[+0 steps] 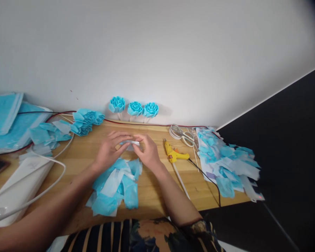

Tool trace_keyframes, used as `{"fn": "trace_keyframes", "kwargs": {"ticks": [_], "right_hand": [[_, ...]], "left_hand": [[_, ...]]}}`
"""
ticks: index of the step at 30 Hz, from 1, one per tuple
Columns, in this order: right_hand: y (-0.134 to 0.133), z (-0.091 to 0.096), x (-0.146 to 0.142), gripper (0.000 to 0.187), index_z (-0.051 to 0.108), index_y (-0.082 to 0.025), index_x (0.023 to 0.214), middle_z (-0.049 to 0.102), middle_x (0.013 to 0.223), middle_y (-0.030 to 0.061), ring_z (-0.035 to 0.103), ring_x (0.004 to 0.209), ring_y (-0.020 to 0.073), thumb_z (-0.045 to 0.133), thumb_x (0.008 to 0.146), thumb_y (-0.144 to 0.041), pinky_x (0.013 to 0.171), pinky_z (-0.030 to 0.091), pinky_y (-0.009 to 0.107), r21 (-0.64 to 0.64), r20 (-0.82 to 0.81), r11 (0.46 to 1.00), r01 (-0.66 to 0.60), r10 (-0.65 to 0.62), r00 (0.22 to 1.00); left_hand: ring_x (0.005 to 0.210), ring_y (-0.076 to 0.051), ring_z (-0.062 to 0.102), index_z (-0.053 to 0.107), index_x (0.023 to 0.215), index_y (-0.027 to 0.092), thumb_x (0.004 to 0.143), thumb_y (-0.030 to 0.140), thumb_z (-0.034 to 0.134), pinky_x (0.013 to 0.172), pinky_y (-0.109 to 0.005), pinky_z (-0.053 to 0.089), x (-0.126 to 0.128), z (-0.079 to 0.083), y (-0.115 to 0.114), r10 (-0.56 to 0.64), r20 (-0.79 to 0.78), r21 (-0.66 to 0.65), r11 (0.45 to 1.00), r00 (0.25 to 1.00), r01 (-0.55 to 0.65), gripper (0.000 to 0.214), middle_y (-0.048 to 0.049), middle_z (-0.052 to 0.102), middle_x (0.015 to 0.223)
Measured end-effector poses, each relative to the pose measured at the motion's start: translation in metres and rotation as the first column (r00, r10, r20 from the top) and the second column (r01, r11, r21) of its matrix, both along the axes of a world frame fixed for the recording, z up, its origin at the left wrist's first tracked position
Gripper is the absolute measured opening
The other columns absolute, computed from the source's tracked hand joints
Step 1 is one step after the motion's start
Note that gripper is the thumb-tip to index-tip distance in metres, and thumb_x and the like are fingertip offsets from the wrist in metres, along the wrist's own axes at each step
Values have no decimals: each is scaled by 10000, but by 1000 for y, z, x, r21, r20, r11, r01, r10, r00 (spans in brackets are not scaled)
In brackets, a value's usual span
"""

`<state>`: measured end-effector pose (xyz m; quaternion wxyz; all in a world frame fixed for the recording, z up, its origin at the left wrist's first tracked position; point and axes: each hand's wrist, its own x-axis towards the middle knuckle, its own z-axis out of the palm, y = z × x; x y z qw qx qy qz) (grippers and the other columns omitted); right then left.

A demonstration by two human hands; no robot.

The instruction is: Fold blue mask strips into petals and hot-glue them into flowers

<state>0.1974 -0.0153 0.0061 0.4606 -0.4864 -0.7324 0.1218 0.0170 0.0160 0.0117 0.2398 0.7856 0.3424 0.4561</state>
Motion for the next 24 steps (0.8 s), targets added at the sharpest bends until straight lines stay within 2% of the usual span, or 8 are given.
{"fn": "trace_keyframes", "kwargs": {"ticks": [3,7,12,14,16,19,21,24], "right_hand": [[-1,-1,-1,421,569,-266,1309,701,1008,59,644,947,217,567,896,-181,887,508,370,31,106,999,-21,18,994],[-1,-2,-1,492,491,-275,1401,703,1038,65,632,986,229,531,923,-166,900,506,389,101,175,994,-45,26,984],[1,-1,3,479,538,-231,1358,694,1015,74,618,958,221,507,897,-104,882,505,370,140,163,989,-38,15,987],[2,0,5,468,564,-228,1327,690,966,66,616,920,217,495,885,-90,867,504,368,141,139,990,-17,-3,990],[3,0,6,456,578,-243,1308,686,937,55,616,906,216,496,884,-98,865,500,371,134,116,991,6,-22,993],[4,-1,6,418,596,-262,1281,689,931,48,620,915,215,513,894,-127,879,494,376,103,74,994,29,-37,997],[4,-1,6,382,605,-264,1265,690,931,47,623,918,211,524,908,-154,886,492,374,89,38,996,32,-36,999],[3,0,6,366,590,-260,1278,689,961,48,629,938,204,556,917,-206,903,490,368,73,-36,997,4,-1,999]], "left_hand": [[1044,-245,657,759,1029,252,914,319,624,938,-397,459,0,-2,1,9,-21,24,1000,1000,-8,190,-87,743,1095],[994,-246,657,772,907,246,909,307,628,883,-392,459,-1,-3,1,49,-64,78,996,997,-44,156,-84,749,1037],[918,-229,651,781,856,278,893,286,645,832,-377,464,-5,1,0,77,-57,221,973,995,-63,141,-67,758,1005],[832,-206,648,787,843,280,873,276,668,774,-347,480,-6,3,-1,93,-10,222,971,996,-89,123,-59,758,956],[805,-193,660,789,850,265,868,277,669,741,-319,502,-6,5,-2,104,62,140,984,993,-112,122,-57,755,931],[850,-206,693,785,855,235,867,309,663,778,-309,533,-6,6,-3,150,145,-65,988,978,-142,144,-53,765,914],[837,-212,699,781,852,227,847,341,683,779,-308,540,-5,5,-2,188,151,-188,969,970,-159,151,-38,776,887],[738,-191,684,766,842,210,803,363,710,693,-283,538,-3,4,-1,221,195,-366,920,956,-138,167,-24,773,843]]}}
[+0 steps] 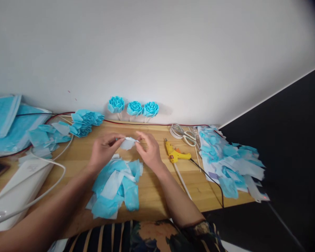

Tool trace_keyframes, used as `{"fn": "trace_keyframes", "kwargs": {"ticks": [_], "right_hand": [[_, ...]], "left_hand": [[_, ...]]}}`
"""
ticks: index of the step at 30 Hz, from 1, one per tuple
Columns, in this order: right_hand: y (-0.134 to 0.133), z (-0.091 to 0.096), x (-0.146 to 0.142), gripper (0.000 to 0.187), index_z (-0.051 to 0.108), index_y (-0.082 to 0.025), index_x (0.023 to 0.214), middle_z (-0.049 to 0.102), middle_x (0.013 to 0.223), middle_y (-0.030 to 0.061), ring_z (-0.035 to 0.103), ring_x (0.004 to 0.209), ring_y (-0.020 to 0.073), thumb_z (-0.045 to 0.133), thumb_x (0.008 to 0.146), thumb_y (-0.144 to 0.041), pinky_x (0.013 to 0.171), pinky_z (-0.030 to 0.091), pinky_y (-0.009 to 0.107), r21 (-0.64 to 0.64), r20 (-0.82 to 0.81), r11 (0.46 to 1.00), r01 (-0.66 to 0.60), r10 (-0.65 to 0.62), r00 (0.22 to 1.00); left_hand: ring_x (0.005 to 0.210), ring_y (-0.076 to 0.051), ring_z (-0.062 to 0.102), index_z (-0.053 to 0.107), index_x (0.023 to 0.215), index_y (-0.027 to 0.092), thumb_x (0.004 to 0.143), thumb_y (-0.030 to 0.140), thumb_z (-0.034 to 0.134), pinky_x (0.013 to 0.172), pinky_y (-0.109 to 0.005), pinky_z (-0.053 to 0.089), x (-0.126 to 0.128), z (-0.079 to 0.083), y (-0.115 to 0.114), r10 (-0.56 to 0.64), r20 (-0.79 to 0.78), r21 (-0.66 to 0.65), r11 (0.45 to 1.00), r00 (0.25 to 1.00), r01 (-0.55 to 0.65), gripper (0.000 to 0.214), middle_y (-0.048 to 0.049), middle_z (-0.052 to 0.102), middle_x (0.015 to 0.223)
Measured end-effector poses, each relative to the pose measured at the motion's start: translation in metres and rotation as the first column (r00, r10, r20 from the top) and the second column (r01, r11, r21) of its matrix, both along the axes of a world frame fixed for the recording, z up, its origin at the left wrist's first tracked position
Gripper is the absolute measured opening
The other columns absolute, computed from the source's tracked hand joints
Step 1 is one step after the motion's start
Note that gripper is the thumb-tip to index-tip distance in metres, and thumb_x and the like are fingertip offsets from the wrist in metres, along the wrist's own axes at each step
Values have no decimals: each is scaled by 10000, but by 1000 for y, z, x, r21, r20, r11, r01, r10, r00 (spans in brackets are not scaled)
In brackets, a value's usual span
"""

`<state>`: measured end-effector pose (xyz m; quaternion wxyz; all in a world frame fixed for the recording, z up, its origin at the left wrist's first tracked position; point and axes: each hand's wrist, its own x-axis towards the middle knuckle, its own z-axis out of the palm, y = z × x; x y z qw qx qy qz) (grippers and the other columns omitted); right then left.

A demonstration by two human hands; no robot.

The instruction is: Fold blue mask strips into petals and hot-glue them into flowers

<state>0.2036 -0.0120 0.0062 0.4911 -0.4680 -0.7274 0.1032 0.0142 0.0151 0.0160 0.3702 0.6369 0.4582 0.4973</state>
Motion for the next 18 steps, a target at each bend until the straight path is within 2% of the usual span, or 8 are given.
{"fn": "trace_keyframes", "kwargs": {"ticks": [4,8,11,12,14,18], "right_hand": [[-4,5,0,407,545,-268,1325,690,1086,61,630,1032,215,570,919,-265,963,476,389,-57,-78,995,-83,78,994],[-6,8,-2,413,543,-261,1311,690,1117,70,621,1070,233,590,903,-308,981,470,413,-62,-62,994,-95,92,994],[-5,7,-4,211,632,-246,1111,699,992,57,625,969,222,581,914,-302,906,484,388,-64,-44,996,-54,51,998],[-5,7,-4,134,649,-241,1016,697,934,52,623,923,215,567,924,-291,871,485,376,-62,-43,997,-34,32,999],[-4,6,-4,124,645,-236,882,687,854,44,616,862,206,541,937,-274,824,481,361,-51,-48,999,-3,1,999],[-4,5,-4,136,637,-238,860,680,841,40,608,850,204,532,937,-277,816,473,359,-46,-27,999,-6,5,1000]], "left_hand": [[588,-143,607,727,791,180,752,368,726,552,-243,488,4,2,0,-18,150,-127,991,989,37,192,-13,727,729],[532,-112,547,721,784,169,760,350,710,492,-216,432,6,1,-2,-45,161,-146,987,986,69,184,-6,694,688],[529,-108,538,728,792,166,761,354,716,474,-209,413,8,-2,-3,-62,145,-142,986,988,83,190,-8,695,696],[534,-111,544,733,798,167,765,363,719,475,-210,416,8,-3,-4,-70,139,-144,986,988,90,200,-10,700,702],[576,-131,587,745,835,171,777,392,719,498,-217,445,7,-2,-5,-80,130,-154,983,988,100,229,-21,724,745],[792,-204,691,759,962,178,790,446,720,677,-273,543,4,0,-5,-63,122,-139,987,991,80,320,-61,775,936]]}}
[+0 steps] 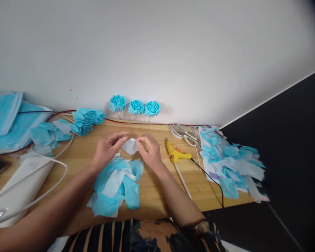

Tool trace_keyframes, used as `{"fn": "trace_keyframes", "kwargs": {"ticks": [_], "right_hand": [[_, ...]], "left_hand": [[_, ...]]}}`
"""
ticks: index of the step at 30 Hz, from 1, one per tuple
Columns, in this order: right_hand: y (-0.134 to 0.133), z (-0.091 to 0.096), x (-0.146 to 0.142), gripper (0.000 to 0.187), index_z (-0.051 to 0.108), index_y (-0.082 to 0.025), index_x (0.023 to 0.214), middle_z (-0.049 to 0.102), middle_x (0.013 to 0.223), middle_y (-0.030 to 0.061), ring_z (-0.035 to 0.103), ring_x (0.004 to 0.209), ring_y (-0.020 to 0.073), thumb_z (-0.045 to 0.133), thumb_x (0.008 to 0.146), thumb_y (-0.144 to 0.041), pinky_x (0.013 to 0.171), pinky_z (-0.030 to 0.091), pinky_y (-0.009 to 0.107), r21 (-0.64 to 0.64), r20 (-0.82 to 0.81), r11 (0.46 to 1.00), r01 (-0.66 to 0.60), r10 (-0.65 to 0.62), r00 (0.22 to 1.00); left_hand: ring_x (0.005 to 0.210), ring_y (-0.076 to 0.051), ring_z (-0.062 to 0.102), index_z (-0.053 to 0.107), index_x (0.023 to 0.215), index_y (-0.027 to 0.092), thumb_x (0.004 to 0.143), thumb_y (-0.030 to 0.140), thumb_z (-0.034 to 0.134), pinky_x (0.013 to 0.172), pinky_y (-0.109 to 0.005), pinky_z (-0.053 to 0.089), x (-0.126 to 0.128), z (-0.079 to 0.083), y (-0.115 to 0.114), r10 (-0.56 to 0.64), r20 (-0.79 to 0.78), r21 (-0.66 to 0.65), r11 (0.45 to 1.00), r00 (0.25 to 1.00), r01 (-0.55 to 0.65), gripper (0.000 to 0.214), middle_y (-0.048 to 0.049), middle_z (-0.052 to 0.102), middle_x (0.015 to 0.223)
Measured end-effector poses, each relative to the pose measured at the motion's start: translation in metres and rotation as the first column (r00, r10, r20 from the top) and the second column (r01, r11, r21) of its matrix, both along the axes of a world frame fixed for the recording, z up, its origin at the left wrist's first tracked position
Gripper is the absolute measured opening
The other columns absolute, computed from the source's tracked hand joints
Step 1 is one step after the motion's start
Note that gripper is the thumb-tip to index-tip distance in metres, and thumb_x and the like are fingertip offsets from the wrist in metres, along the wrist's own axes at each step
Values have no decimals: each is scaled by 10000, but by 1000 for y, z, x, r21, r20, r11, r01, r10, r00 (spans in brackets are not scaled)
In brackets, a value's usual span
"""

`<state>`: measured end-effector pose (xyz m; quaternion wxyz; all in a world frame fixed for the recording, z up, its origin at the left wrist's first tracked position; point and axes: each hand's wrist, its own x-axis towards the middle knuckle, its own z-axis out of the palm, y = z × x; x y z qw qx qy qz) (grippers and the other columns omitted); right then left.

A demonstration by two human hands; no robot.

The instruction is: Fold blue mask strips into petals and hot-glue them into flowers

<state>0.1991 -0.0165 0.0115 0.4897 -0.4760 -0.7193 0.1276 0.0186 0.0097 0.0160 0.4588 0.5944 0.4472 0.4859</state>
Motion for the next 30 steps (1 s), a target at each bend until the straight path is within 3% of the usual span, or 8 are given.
{"fn": "trace_keyframes", "kwargs": {"ticks": [3,8,14,18,24,27,30], "right_hand": [[0,0,-1,137,640,-237,868,677,841,44,602,847,207,525,936,-270,807,468,360,7,37,1000,-20,20,999],[0,0,-1,137,643,-243,887,675,837,45,602,842,207,522,944,-273,807,472,361,13,85,1000,-22,21,996],[2,-3,-1,134,656,-235,918,692,861,47,615,860,204,524,943,-242,822,478,355,13,88,999,-37,36,996],[4,-9,-1,117,667,-234,993,699,908,39,636,898,194,584,911,-243,841,489,336,-18,-28,1000,23,-23,999],[4,-8,5,274,643,-230,1178,698,942,28,649,953,185,561,919,-268,909,490,327,-116,-183,993,36,-57,981],[3,-4,7,394,562,-234,1315,693,1092,50,635,1071,198,560,927,-308,989,468,353,-136,-236,990,-45,11,972],[3,-4,7,557,478,-252,1405,644,1268,74,582,1206,226,647,879,-326,1075,418,397,-80,-192,990,-120,103,976]], "left_hand": [[861,-230,700,767,995,184,794,455,725,759,-311,555,-1,-3,1,-19,-58,58,998,998,23,340,-74,779,973],[765,-202,681,767,832,194,807,383,706,703,-287,529,0,-6,2,-13,-120,142,989,993,30,200,-52,770,843],[700,-180,661,741,802,179,786,376,714,635,-259,505,1,-3,2,24,-47,77,997,999,-21,200,-39,753,789],[532,-125,571,707,776,172,808,354,682,514,-227,442,0,0,2,32,-39,36,999,999,-30,187,7,666,625],[482,-103,541,657,783,159,843,327,657,503,-210,440,-1,2,4,40,56,44,998,998,-42,179,25,615,525],[482,-103,553,656,809,156,834,309,673,500,-209,447,0,1,4,47,122,63,997,991,-55,155,23,636,541],[563,-119,610,681,821,158,827,287,694,563,-227,494,0,-1,2,37,128,130,990,991,-54,130,-9,709,667]]}}
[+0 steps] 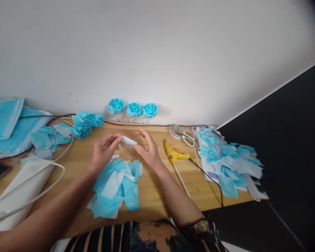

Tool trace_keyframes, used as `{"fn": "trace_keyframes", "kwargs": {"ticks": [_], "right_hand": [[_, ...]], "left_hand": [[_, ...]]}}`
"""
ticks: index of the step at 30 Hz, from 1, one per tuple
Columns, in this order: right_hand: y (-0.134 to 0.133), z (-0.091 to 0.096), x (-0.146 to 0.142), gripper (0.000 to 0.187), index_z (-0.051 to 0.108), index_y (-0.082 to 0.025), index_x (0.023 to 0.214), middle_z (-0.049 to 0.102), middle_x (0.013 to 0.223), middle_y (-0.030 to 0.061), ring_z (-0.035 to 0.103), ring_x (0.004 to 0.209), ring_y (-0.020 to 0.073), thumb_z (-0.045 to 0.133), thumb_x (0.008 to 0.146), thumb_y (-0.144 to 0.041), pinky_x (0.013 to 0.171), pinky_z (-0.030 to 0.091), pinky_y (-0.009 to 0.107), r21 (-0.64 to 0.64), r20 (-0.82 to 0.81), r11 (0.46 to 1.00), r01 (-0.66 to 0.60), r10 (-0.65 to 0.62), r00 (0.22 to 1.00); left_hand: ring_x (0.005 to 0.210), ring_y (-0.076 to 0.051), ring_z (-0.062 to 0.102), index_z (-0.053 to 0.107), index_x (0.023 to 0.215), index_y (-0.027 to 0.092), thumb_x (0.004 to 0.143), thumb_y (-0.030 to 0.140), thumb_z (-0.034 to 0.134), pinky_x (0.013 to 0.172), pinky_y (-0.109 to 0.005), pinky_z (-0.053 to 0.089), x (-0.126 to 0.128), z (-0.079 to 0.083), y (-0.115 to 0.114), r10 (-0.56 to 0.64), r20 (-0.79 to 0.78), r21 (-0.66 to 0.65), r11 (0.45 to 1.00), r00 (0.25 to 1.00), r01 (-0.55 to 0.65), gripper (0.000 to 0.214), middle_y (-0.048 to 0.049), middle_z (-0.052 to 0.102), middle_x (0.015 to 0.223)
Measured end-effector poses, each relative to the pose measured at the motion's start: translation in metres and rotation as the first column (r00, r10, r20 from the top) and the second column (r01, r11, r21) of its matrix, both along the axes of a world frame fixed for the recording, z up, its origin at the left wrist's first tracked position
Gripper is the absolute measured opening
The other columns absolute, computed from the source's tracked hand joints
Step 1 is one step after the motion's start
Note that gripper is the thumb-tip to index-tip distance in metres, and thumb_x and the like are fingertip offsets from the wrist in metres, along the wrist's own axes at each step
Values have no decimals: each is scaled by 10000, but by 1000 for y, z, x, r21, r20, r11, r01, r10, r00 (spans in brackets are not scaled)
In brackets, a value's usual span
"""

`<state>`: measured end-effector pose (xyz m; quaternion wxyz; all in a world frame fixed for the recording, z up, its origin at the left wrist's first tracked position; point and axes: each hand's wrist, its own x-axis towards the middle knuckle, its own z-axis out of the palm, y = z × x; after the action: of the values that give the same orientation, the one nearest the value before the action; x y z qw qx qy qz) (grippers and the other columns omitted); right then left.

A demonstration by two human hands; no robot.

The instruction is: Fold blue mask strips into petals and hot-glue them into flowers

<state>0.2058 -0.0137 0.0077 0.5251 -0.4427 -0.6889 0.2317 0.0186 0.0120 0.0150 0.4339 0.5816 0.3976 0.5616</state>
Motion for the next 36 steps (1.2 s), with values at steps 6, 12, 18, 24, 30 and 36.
{"fn": "trace_keyframes", "kwargs": {"ticks": [6,12,18,24,30,36], "right_hand": [[2,-3,-3,603,477,-276,1384,611,1323,88,554,1241,254,690,821,-239,1084,426,443,132,102,990,-53,40,994],[-4,10,3,395,558,-266,1237,606,1302,79,540,1270,256,480,874,-132,1106,408,492,228,18,972,-57,54,998],[-1,11,2,454,554,-263,1265,580,1346,94,510,1300,261,569,836,-118,1117,384,504,280,137,959,-55,16,990],[4,1,1,196,648,-254,996,703,1094,60,606,1118,229,597,864,-118,996,468,442,289,140,957,-1,-41,989],[4,-4,1,129,652,-237,924,722,948,46,658,949,203,596,864,-137,884,508,369,211,120,976,55,-82,989],[2,-5,0,134,679,-225,878,732,898,34,676,887,199,569,822,-173,847,517,336,9,43,994,107,-107,993]], "left_hand": [[962,-191,698,737,832,197,861,236,695,904,-308,527,-4,-2,-2,-182,4,173,969,983,179,65,-47,770,963],[1007,-198,686,755,865,217,872,206,694,911,-307,518,-10,-1,2,-260,46,205,947,964,246,62,-49,765,1032],[1015,-216,689,768,866,213,869,233,700,910,-321,521,-8,-3,3,-269,85,141,956,959,256,71,-58,766,1031],[973,-225,704,768,772,183,841,289,717,879,-314,539,-3,4,1,-259,49,71,964,965,256,137,-85,780,969],[446,-97,527,740,934,153,879,409,644,443,-212,419,-1,-7,6,-139,60,-111,983,988,145,279,-24,712,670],[584,-127,576,719,1042,150,924,479,559,492,-232,443,-1,-14,10,-125,45,-147,981,991,130,385,-64,728,868]]}}
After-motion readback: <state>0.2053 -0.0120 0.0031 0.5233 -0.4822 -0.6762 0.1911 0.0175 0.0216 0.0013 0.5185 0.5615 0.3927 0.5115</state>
